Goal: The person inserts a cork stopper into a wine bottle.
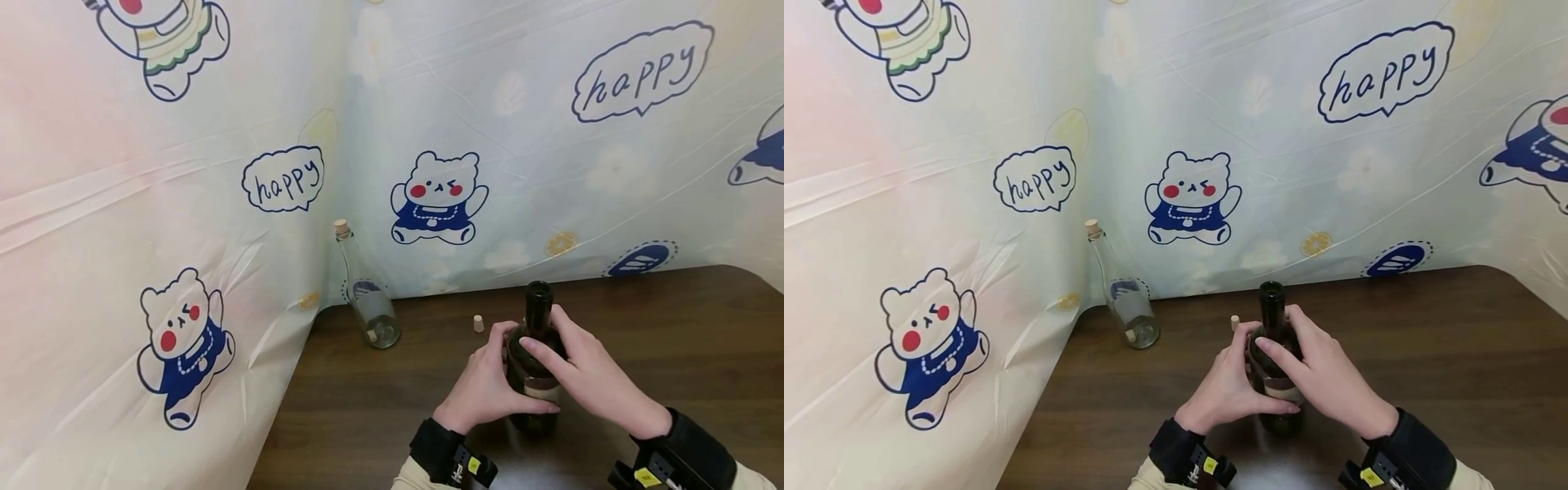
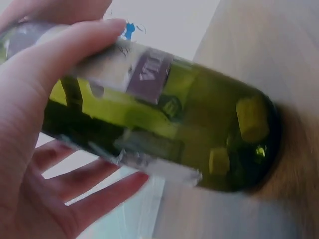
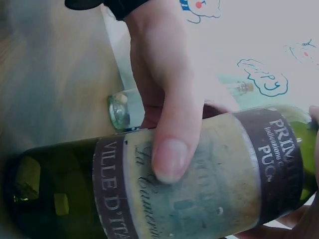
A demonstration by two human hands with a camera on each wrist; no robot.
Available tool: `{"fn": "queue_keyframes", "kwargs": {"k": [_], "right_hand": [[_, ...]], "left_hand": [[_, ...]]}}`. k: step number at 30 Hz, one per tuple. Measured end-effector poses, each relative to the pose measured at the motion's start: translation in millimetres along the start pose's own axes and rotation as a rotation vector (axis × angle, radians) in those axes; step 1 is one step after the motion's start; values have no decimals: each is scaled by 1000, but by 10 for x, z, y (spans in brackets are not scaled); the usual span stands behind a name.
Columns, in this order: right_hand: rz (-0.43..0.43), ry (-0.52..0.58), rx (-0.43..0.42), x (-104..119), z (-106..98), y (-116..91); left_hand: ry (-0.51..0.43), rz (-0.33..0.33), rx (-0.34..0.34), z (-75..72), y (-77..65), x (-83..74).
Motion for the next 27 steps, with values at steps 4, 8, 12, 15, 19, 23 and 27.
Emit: {"fn": "queue_keyframes", "kwargs": {"k": [4, 8, 12, 15, 19, 23, 27], "right_hand": [[6, 34, 3, -17, 32, -7], [13, 20, 1, -19, 37, -18], [20, 9, 0, -10, 38, -19], [23, 5, -2, -12, 32, -15], [32, 3, -7, -18, 22, -21], [68, 27, 8, -26, 23, -30], [82, 54, 21, -35, 35, -25]], "left_hand": [[-63, -59, 124, -26, 8, 157], [-7, -162, 247, -134, 27, 359], [140, -265, 243, -335, 98, 553], [213, -305, 127, -450, 222, 693], [276, -325, -31, -442, 399, 876], [308, -344, -75, -292, 542, 1084], [321, -366, -53, -143, 615, 1272]]}}
Point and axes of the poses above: each hand's wrist, its own y-axis towards the middle knuckle, its own z-axis out of the palm, x = y × z, the point moved 4 cm from there along y, towards the middle knuckle, and after that the axes turned 1 degree about y, right-handed, at the moved point
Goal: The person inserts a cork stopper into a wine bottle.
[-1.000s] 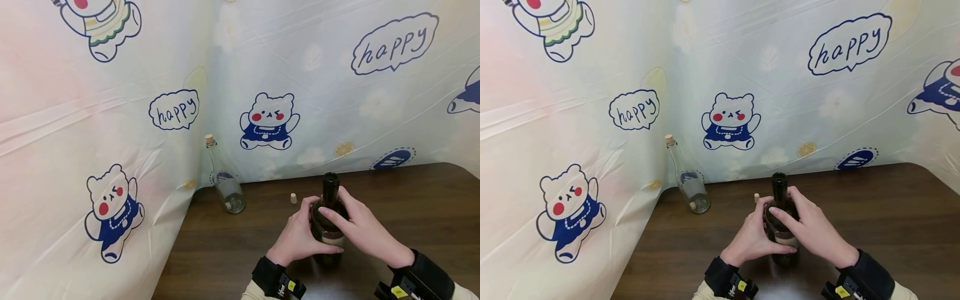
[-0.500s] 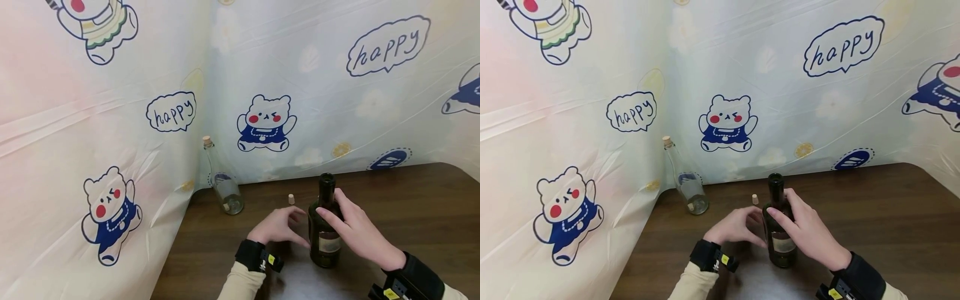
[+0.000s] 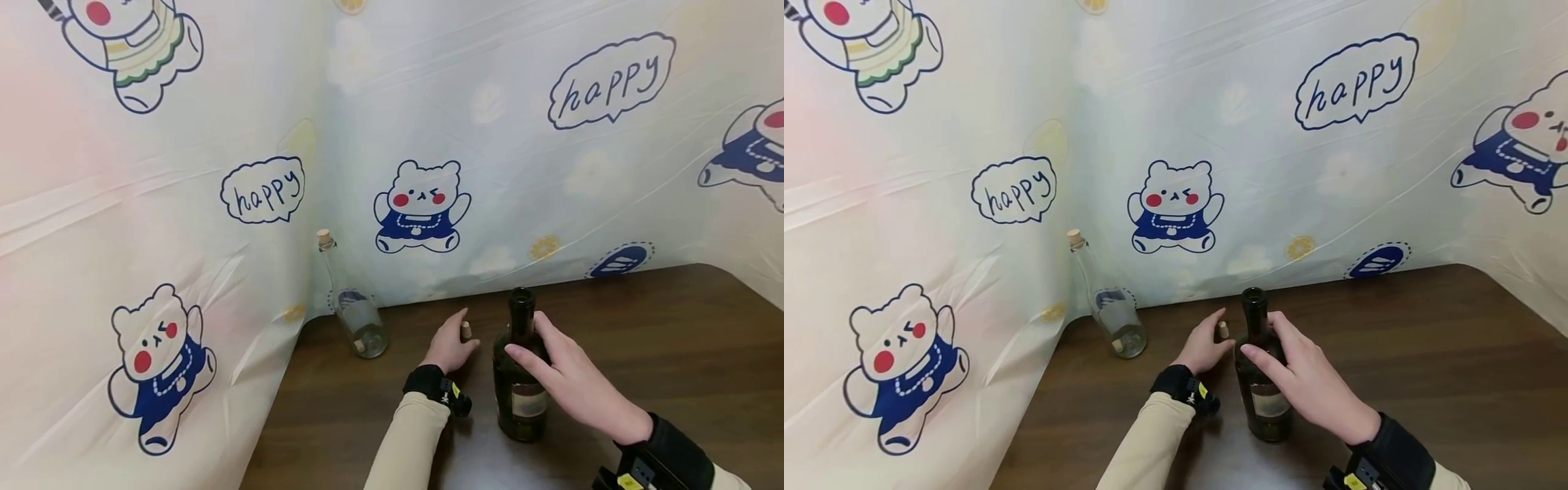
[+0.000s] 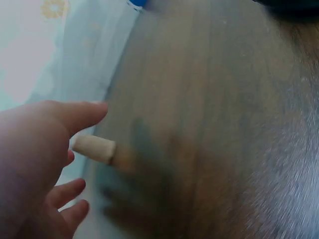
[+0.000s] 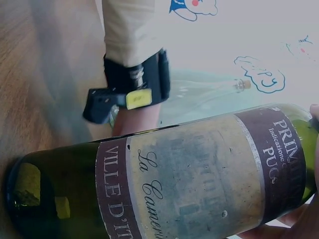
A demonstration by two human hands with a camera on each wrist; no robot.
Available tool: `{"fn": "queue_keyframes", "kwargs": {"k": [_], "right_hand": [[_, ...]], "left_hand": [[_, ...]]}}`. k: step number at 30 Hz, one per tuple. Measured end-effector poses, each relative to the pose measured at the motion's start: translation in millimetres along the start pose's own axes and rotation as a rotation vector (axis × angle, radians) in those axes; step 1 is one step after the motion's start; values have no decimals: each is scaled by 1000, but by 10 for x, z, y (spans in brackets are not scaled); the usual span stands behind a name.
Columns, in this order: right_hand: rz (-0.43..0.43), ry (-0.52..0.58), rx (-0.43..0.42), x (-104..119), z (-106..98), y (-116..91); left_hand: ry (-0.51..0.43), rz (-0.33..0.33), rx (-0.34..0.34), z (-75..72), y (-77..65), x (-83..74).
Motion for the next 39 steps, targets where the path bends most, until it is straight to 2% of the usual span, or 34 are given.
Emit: {"fn": "queue_keyframes", "kwargs": {"k": [2, 7, 9, 14, 19, 24, 27, 35, 39], "right_hand": [[-12, 9, -2, 1, 13, 8], [-5, 21, 9, 1, 11, 3], [-4, 16, 9, 2, -5, -1], [-11, 20, 8, 15, -10, -6], [9, 30, 17, 11, -9, -21], [-26, 30, -8, 5, 4, -13], [-35, 23, -14, -1, 8, -8], [-44, 4, -36, -8, 2, -6], [-53, 7, -44, -4, 8, 2]], "left_hand": [[7, 3, -30, 47, 7, 39], [10, 59, -166, 47, -19, 53], [-14, 67, -182, 38, -17, 45], [-118, 30, -200, -26, -43, 69], [-146, 44, -236, -130, -104, 62], [-201, 41, -291, -352, -154, -20], [-242, 60, -323, -514, -154, -106], [-172, 187, -305, -889, -219, -538], [-239, 291, -349, -1080, -300, -808]]}}
Point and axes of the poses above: each hand's wrist, its own y-axis towards the middle knuckle, its own z-axis out of the palm, x = y × z, the point moved 4 cm from there along y, towards the middle knuckle, and after that the axes turned 1 degree about y, right-handed, at the moved point
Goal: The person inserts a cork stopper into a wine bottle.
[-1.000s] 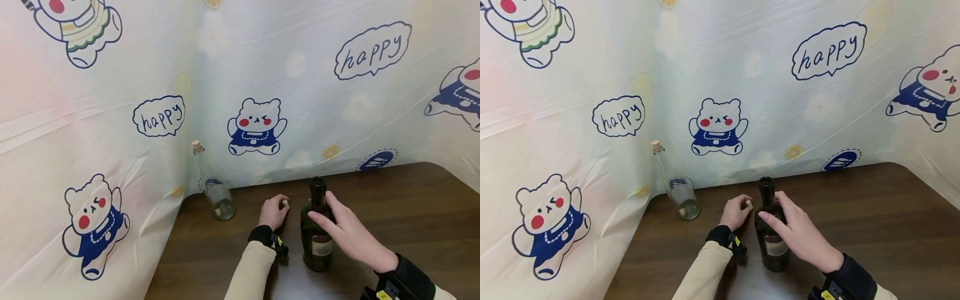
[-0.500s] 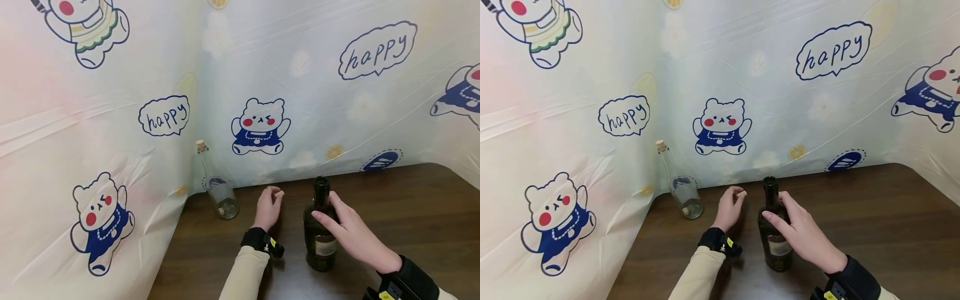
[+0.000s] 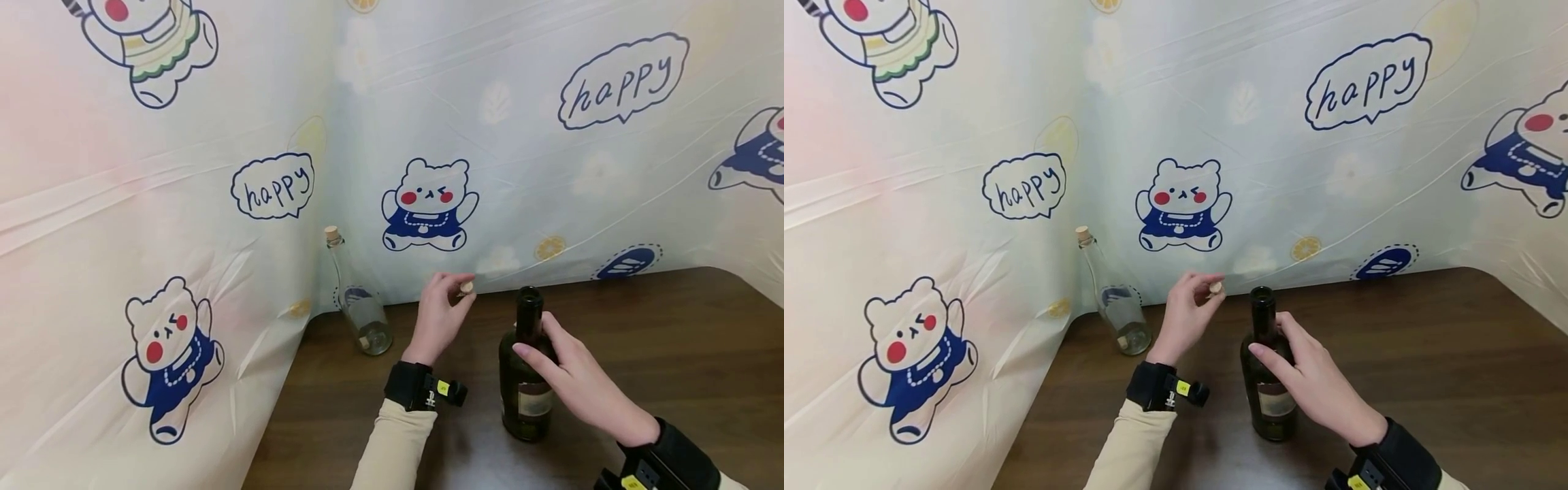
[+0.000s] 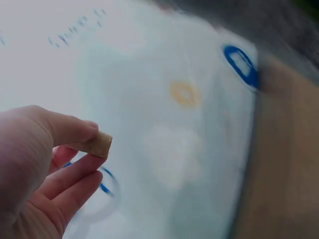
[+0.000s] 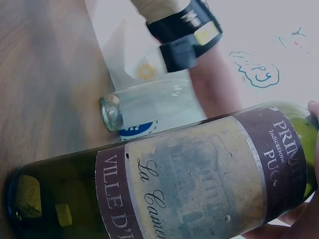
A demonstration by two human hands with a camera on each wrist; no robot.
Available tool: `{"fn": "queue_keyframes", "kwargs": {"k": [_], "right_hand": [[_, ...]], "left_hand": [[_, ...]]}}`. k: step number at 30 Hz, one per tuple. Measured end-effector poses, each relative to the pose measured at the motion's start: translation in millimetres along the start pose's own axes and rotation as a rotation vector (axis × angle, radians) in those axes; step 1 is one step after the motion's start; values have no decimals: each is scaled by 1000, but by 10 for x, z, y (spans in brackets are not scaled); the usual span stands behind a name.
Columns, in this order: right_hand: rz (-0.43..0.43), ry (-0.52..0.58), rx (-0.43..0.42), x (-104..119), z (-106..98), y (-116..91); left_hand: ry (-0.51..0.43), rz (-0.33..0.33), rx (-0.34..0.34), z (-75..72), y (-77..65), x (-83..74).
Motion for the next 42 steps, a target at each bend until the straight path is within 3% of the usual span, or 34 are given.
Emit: {"fn": "queue_keyframes", "kwargs": {"k": [10, 15, 20, 24, 29, 42], "right_hand": [[-9, 15, -10, -1, 0, 0], [-20, 25, -15, 6, 1, 1], [-37, 15, -16, 3, -5, -6], [-46, 1, -18, 0, -12, -8], [-50, -5, -19, 0, -11, -7], [-56, 2, -22, 4, -8, -6]], "left_hand": [[-113, 363, -120, -297, 62, -845], [-156, 448, -106, -361, 12, -1152], [-222, 497, -25, -355, -87, -1355], [-225, 527, 43, -319, -147, -1444], [-202, 518, 72, -282, -171, -1447], [-287, 434, 120, -186, -203, -1346]]}}
Point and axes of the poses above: each hand's wrist, its own y-axis towards the middle knuckle, its own z-axis out of the palm, x = y × z, the point moved 4 cm from there along y, towards the middle knuckle, and after that the axes turned 1 degree about y, right-handed, at the moved point
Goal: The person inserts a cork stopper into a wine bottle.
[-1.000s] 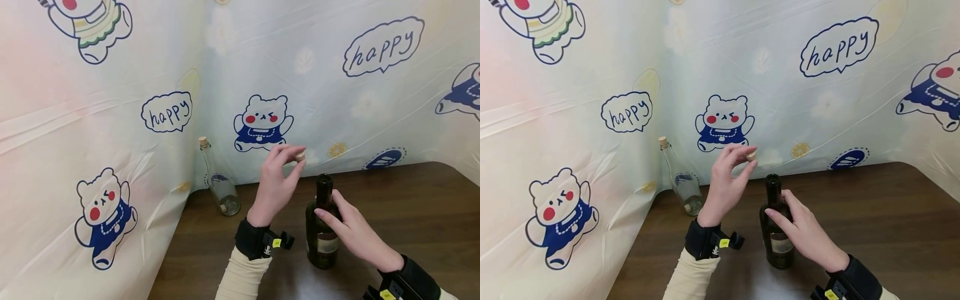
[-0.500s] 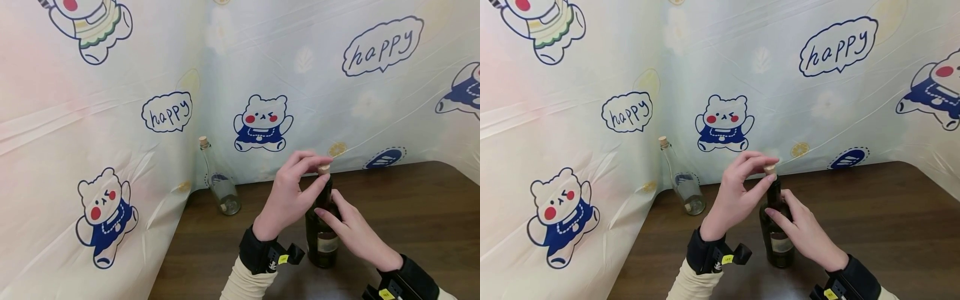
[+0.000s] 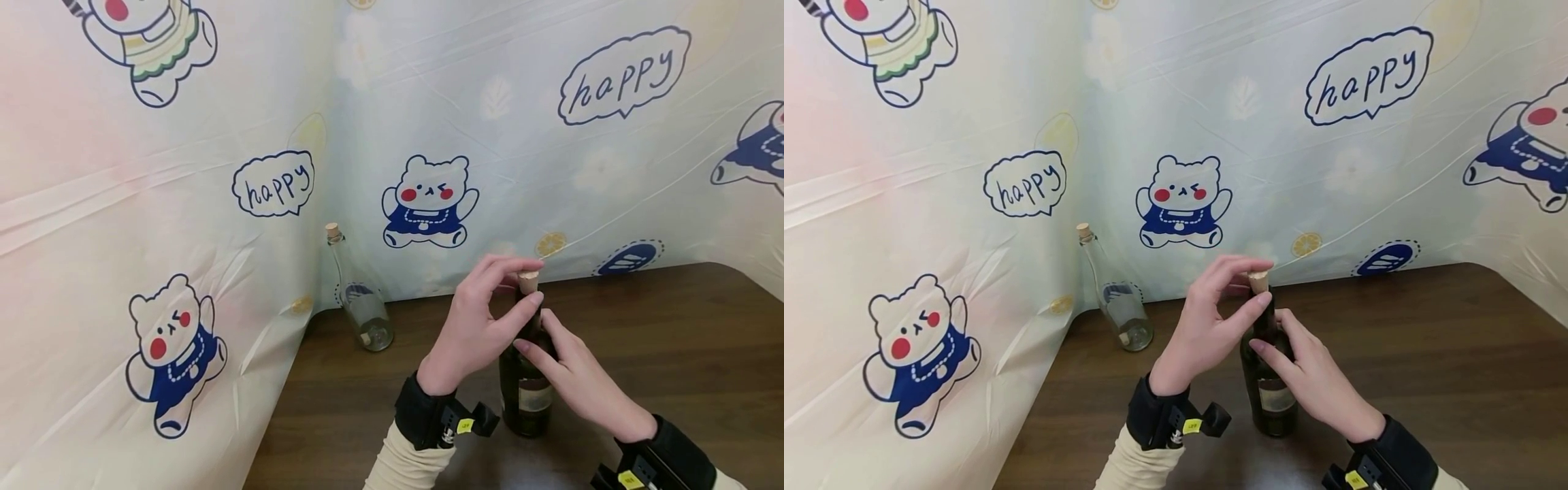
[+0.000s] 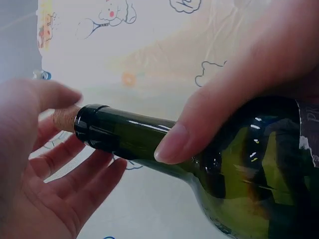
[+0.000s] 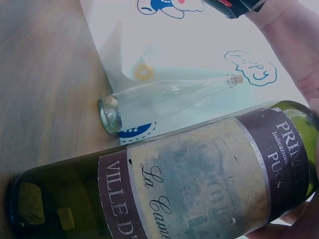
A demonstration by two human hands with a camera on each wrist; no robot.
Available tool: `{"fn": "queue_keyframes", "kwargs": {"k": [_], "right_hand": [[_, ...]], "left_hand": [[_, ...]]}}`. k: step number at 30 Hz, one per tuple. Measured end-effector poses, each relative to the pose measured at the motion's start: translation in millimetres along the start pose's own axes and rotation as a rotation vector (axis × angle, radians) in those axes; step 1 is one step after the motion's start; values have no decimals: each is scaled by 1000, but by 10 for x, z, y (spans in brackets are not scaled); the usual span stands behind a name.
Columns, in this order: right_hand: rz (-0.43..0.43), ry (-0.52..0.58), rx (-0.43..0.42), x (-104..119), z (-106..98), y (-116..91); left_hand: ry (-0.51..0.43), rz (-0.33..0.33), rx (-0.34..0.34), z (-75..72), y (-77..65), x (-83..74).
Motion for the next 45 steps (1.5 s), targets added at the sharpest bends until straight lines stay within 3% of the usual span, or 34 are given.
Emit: {"fn": "queue_keyframes", "kwargs": {"k": [4, 11, 25, 32, 45], "right_hand": [[-1, -2, -8, 2, -5, 7], [-10, 2, -21, 12, 10, -14], [14, 18, -4, -37, 4, 6], [3, 24, -5, -14, 11, -11], [14, 28, 3, -42, 8, -8]], "left_hand": [[-80, -88, 34, 31, 37, 40], [-134, -273, 187, 202, 134, 125], [-75, -460, 216, 223, 129, 216], [-86, -477, 274, 226, 143, 196], [-106, -472, 280, 220, 161, 181]]}}
Point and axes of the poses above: each hand's wrist, its own y-axis towards the middle knuckle, its own z-axis out of the palm, x = y × z, the point moved 4 cm from there along y, towards the middle knuckle, and after that the axes turned 1 degree about y, right-handed, at the moved point
